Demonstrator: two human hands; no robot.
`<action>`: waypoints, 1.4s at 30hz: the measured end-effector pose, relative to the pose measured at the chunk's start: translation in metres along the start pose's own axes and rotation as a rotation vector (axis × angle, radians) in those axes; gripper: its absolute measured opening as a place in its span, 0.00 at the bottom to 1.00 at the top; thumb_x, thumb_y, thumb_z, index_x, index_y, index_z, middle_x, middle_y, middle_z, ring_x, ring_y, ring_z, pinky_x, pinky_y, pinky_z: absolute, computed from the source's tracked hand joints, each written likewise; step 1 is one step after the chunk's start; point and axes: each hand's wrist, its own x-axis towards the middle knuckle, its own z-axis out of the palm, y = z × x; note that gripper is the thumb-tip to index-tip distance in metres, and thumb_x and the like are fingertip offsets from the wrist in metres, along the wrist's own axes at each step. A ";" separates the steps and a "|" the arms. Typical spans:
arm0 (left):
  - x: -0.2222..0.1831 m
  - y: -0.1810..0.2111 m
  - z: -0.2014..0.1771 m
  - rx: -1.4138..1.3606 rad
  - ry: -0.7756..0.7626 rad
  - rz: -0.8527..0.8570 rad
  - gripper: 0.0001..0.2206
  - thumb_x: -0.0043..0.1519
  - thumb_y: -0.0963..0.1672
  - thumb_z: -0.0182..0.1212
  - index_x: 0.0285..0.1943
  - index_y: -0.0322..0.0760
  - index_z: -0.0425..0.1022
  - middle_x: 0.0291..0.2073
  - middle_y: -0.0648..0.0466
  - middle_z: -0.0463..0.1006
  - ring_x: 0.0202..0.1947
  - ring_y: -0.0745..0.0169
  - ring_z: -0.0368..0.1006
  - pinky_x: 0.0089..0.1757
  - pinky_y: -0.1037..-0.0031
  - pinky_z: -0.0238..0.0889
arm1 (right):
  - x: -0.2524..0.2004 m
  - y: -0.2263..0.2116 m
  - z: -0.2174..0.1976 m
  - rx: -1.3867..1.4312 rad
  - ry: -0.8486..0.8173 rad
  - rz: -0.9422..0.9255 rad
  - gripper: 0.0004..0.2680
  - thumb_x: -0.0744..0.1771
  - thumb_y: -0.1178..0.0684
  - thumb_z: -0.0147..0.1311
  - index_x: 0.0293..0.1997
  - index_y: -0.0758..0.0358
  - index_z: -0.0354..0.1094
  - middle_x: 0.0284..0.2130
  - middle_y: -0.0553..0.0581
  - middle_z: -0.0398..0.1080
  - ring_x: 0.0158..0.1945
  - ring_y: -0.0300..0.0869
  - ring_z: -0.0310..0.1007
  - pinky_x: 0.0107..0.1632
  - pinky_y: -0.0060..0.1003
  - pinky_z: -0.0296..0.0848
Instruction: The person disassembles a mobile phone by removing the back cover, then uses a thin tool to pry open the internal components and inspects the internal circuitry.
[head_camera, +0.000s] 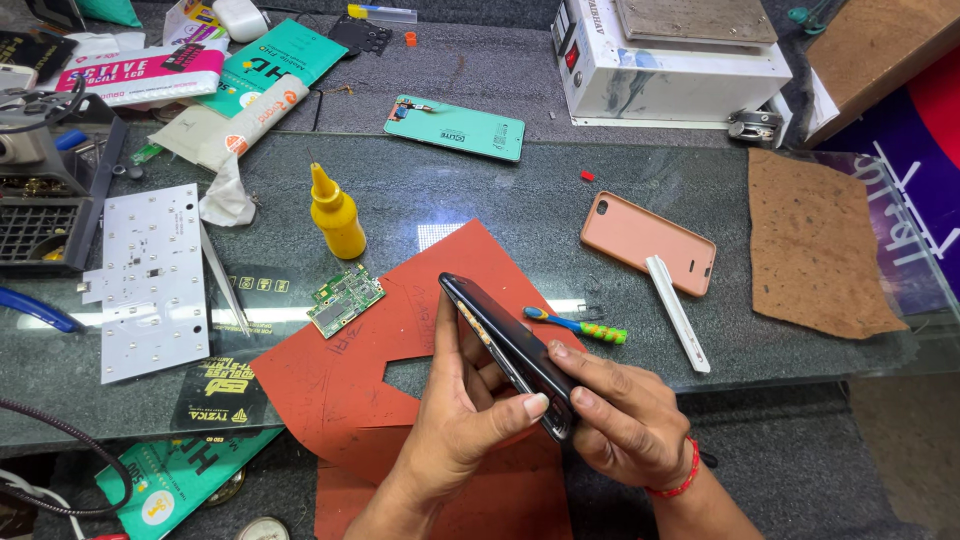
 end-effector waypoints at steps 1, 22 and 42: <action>0.000 -0.002 0.000 0.016 -0.007 0.024 0.58 0.50 0.42 0.69 0.82 0.45 0.22 0.61 0.44 0.64 0.60 0.51 0.69 0.58 0.58 0.68 | -0.001 0.000 0.001 -0.001 0.000 0.001 0.13 0.70 0.60 0.50 0.62 0.57 0.60 0.51 0.72 0.73 0.53 0.59 0.80 0.53 0.48 0.84; -0.003 0.011 0.000 0.417 0.127 0.160 0.40 0.56 0.43 0.68 0.78 0.28 0.51 0.58 0.48 0.69 0.46 0.61 0.80 0.43 0.72 0.80 | -0.003 -0.015 0.004 0.715 -0.095 0.723 0.27 0.67 0.39 0.62 0.67 0.74 0.64 0.57 0.67 0.74 0.55 0.48 0.80 0.57 0.40 0.81; -0.009 0.004 0.023 1.057 0.186 0.568 0.41 0.50 0.46 0.71 0.74 0.25 0.60 0.54 0.44 0.67 0.52 0.52 0.72 0.49 0.65 0.72 | -0.015 -0.002 0.004 1.215 0.284 0.864 0.22 0.69 0.53 0.44 0.72 0.76 0.54 0.60 0.70 0.69 0.57 0.50 0.75 0.59 0.43 0.76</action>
